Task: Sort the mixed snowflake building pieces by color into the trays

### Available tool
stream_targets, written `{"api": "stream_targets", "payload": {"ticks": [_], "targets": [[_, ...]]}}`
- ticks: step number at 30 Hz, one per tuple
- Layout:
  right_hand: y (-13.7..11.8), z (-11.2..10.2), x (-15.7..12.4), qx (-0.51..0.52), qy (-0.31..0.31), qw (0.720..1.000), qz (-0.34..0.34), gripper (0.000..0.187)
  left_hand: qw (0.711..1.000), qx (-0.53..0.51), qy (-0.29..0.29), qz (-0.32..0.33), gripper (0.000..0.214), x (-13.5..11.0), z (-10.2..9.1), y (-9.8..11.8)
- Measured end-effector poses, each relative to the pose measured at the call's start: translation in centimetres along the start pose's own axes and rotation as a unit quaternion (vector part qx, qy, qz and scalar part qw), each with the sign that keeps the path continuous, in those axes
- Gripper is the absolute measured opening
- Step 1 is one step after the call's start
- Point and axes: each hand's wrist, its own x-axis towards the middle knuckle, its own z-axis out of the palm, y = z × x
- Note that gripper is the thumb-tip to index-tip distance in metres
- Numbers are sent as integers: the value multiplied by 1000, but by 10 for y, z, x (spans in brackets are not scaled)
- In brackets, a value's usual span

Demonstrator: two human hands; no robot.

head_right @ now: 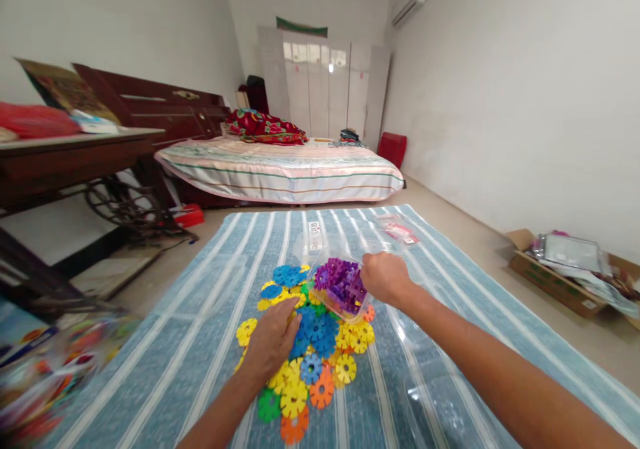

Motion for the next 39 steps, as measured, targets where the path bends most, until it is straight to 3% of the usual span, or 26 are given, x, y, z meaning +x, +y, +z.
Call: {"api": "stream_targets", "payload": {"ticks": [3, 7, 11, 16, 22, 28, 34, 39], "targets": [[-26, 1, -6, -78, 34, 995, -62, 25, 999, -18, 47, -19, 38, -5, 7, -8], [-44, 6, -8, -94, 58, 986, -125, 24, 995, -36, 89, -34, 41, -6, 12, -14], [-45, 9, 4, -70, 36, 994, -76, 26, 993, -45, 109, -33, 42, -9, 13, -13], [-28, 12, 20, 15, -3, 1000, 16, 30, 992, -43, 116, -20, 45, -10, 7, -9], [-8, 20, 19, 143, -52, 987, 57, 29, 991, -35, 122, -42, 45, 10, 1, -11], [-2, 24, 17, 78, -8, 996, 43, 33, 993, -30, 115, -20, 38, 15, 3, -6], [-14, 22, 13, -6, 30, 999, 11, 34, 991, -32, 133, -9, 43, 7, 10, 1], [-20, 21, 18, 28, 20, 999, 17, 34, 988, -36, 150, -2, 39, 7, 8, -2]]}}
